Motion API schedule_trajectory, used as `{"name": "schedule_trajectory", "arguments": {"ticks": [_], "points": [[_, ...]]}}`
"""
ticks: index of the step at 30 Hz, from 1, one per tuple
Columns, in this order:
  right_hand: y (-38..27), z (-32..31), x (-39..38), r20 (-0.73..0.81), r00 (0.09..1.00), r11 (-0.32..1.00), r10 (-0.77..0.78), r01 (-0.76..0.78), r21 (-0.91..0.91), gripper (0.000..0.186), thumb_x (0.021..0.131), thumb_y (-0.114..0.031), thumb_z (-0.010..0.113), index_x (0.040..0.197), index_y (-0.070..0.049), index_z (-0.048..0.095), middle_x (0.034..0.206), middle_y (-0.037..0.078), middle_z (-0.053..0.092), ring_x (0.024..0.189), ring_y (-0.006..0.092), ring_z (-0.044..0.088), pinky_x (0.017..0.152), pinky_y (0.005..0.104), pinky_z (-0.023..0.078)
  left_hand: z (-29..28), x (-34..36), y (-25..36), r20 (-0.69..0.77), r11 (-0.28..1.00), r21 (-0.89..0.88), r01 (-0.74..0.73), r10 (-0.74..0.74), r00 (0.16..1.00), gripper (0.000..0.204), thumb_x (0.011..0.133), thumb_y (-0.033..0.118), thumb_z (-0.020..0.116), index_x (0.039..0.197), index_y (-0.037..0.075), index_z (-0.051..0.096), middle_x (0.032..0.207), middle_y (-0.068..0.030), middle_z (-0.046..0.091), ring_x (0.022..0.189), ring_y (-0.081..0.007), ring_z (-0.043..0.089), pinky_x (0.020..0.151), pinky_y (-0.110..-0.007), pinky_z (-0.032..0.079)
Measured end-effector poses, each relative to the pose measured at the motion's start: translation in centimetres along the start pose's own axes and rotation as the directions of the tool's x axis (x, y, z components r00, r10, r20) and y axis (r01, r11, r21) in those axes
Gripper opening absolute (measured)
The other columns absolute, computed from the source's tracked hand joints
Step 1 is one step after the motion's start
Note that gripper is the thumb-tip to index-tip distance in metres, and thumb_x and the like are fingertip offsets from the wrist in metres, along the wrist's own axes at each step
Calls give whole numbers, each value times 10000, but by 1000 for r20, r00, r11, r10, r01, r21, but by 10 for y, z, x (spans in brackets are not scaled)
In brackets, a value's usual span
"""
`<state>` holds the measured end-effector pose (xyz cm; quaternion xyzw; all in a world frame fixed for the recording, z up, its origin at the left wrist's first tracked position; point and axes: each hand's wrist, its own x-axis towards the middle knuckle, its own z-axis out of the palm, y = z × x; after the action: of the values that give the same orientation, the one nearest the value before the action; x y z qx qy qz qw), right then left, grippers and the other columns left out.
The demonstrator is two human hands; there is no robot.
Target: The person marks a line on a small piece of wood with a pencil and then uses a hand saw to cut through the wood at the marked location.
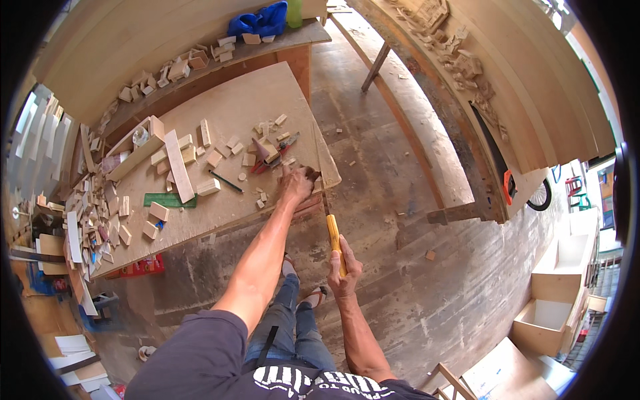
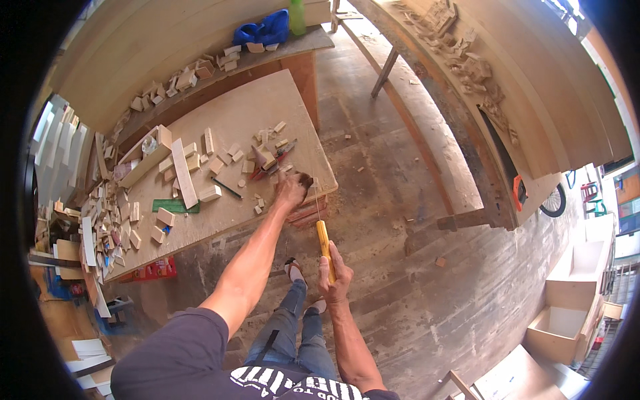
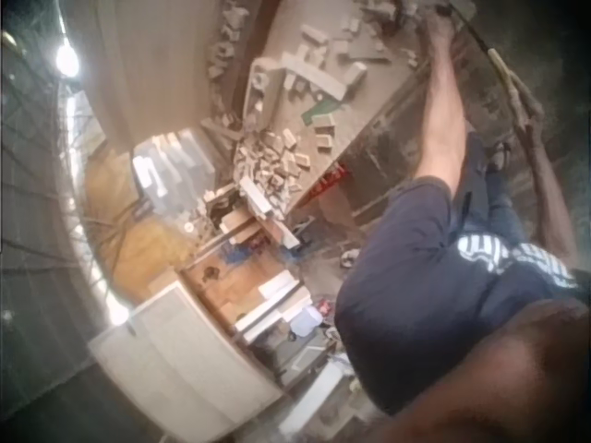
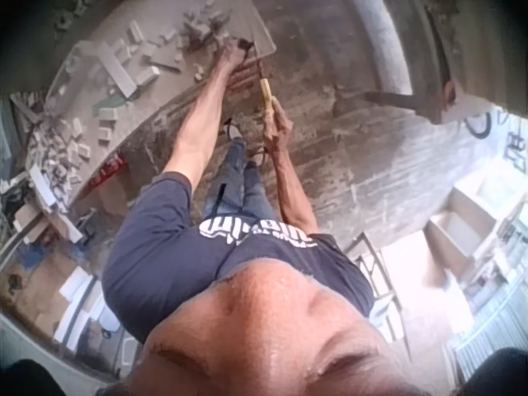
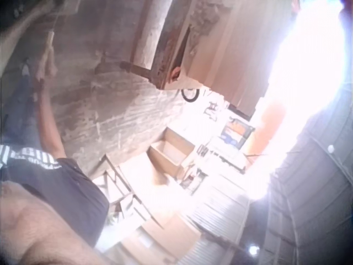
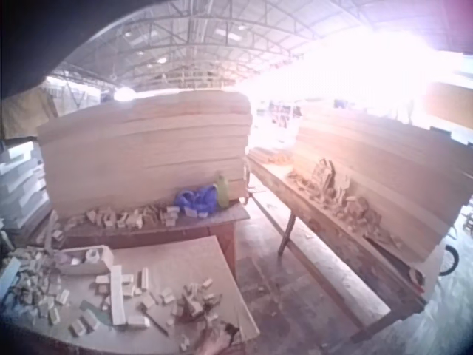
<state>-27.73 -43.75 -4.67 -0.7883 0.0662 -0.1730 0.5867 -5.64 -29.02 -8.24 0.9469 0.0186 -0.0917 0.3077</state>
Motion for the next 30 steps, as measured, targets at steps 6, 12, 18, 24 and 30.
{"name": "schedule_trajectory", "arguments": {"ticks": [6,12,18,24,30], "points": [[-1,-37,-55,33,999,995,42,-39,-89,375,915,-74,597,1263,65,614,832,129,696,665,124,646,640,264,516,-2,1,3,61,999,-13,42,-42,997,320,949,435,558,1121,240,745,1289,2,626,1268,-337,439,1053,-526,374],[-23,-79,-58,-100,995,1000,-12,11,-11,396,962,-189,545,1251,68,627,814,56,682,610,76,573,549,216,462,-4,2,0,108,1000,-10,21,-20,994,342,972,404,508,1205,238,696,1332,-14,595,1339,-365,381,1086,-567,333],[-24,-41,27,-42,999,999,27,-25,40,366,959,-126,578,1277,51,619,904,102,705,740,110,634,694,248,512,-4,4,-3,122,999,36,-8,4,993,372,978,419,479,1196,203,689,1339,-33,586,1320,-376,395,1058,-589,343],[-5,6,53,-5,1000,996,14,-14,85,362,976,-162,586,1276,37,624,1015,118,713,858,137,650,772,270,517,0,3,-7,48,997,45,-69,66,997,391,972,449,483,1134,169,701,1241,-65,625,1214,-381,481,989,-565,400],[-2,19,59,-26,998,998,-48,50,45,370,951,-119,605,1286,38,617,874,92,710,730,104,639,684,256,513,6,7,-12,2,996,37,-76,76,997,389,970,453,492,1088,163,724,1190,-85,652,1192,-384,503,988,-548,401]]}}
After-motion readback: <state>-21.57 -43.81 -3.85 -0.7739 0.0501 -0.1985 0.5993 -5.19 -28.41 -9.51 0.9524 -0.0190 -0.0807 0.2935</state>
